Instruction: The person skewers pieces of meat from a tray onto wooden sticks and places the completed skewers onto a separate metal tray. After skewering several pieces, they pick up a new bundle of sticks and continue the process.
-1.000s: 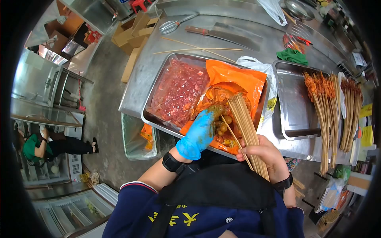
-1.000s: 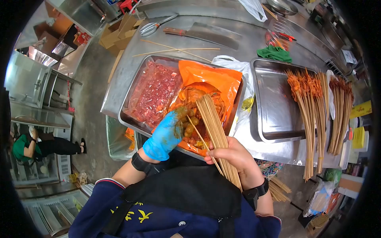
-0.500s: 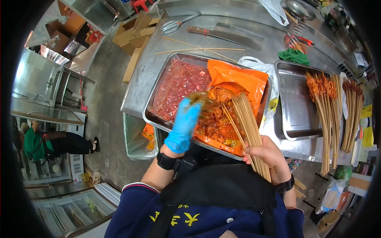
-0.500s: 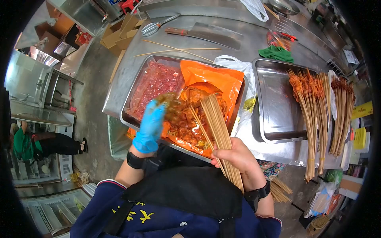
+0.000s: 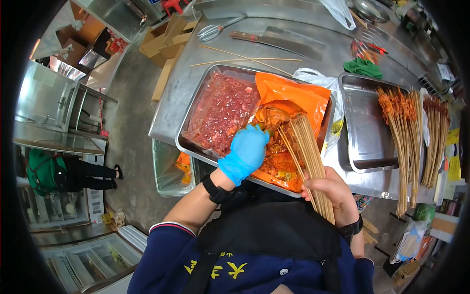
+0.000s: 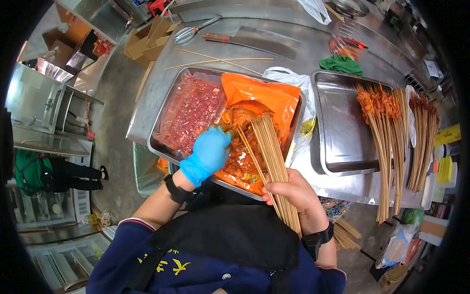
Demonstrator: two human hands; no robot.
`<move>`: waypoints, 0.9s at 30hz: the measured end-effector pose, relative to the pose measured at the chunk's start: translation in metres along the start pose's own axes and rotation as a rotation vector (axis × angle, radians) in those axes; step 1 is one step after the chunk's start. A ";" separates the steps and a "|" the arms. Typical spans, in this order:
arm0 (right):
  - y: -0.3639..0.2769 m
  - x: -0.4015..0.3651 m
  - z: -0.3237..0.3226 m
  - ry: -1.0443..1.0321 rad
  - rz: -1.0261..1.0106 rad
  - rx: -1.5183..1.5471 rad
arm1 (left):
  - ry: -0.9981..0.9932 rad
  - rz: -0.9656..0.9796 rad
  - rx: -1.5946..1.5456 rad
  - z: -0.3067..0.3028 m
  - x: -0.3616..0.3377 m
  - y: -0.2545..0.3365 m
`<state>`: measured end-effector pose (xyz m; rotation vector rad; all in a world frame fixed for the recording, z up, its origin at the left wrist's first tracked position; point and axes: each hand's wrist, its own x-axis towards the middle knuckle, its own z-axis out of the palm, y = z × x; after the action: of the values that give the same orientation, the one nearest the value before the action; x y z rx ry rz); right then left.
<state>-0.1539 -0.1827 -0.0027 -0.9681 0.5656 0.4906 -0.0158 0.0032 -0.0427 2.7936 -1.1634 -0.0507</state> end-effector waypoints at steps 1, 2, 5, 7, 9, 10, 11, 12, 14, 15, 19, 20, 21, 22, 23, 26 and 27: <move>0.000 0.000 -0.001 0.002 -0.003 0.000 | 0.002 0.003 0.000 0.000 0.001 -0.001; 0.000 0.000 -0.001 0.012 -0.003 -0.002 | 0.044 -0.030 -0.139 0.000 0.000 -0.005; 0.001 -0.001 -0.003 0.015 -0.001 -0.001 | 0.038 -0.210 -0.782 -0.008 0.000 -0.022; 0.001 0.000 -0.003 0.004 0.006 -0.009 | 0.006 -0.446 -1.430 -0.012 -0.002 -0.032; 0.001 0.002 -0.001 -0.040 -0.010 -0.011 | 0.074 -0.435 -1.742 -0.014 -0.008 -0.039; 0.000 0.003 0.000 -0.044 -0.011 -0.013 | 0.078 -0.435 -1.739 -0.016 -0.009 -0.038; -0.001 0.002 0.001 -0.046 -0.005 -0.041 | 0.064 -0.421 -1.846 -0.018 -0.010 -0.036; -0.003 0.001 0.002 -0.046 0.001 -0.069 | 0.048 -0.405 -1.954 -0.019 -0.011 -0.034; -0.005 -0.001 0.006 -0.047 -0.003 -0.084 | 0.039 -0.434 -1.986 -0.011 -0.012 -0.032; -0.006 -0.001 0.007 -0.048 -0.005 -0.099 | 0.029 -0.466 -2.017 -0.008 -0.014 -0.030; -0.005 0.000 0.006 -0.080 0.006 -0.107 | 0.011 -0.489 -2.039 -0.018 -0.016 -0.018; -0.004 0.000 0.006 -0.081 0.000 -0.113 | -0.015 -0.444 -2.033 -0.025 -0.016 -0.014; -0.004 0.000 0.006 -0.083 -0.007 -0.120 | -0.041 -0.400 -2.027 -0.027 -0.016 -0.012; -0.004 0.000 0.006 -0.083 -0.007 -0.119 | -0.041 -0.399 -2.026 -0.026 -0.017 -0.012; -0.004 0.000 0.005 -0.083 -0.007 -0.112 | -0.056 -0.351 -2.020 -0.022 -0.018 -0.014; -0.003 -0.002 0.005 -0.088 -0.006 -0.104 | -0.061 -0.334 -2.063 -0.024 -0.018 -0.010; -0.003 -0.002 0.004 -0.097 -0.003 -0.104 | -0.049 -0.369 -2.111 -0.025 -0.018 -0.008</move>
<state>-0.1522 -0.1806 0.0021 -1.0379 0.4552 0.5653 -0.0205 0.0238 -0.0194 0.9580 -0.0660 -0.7835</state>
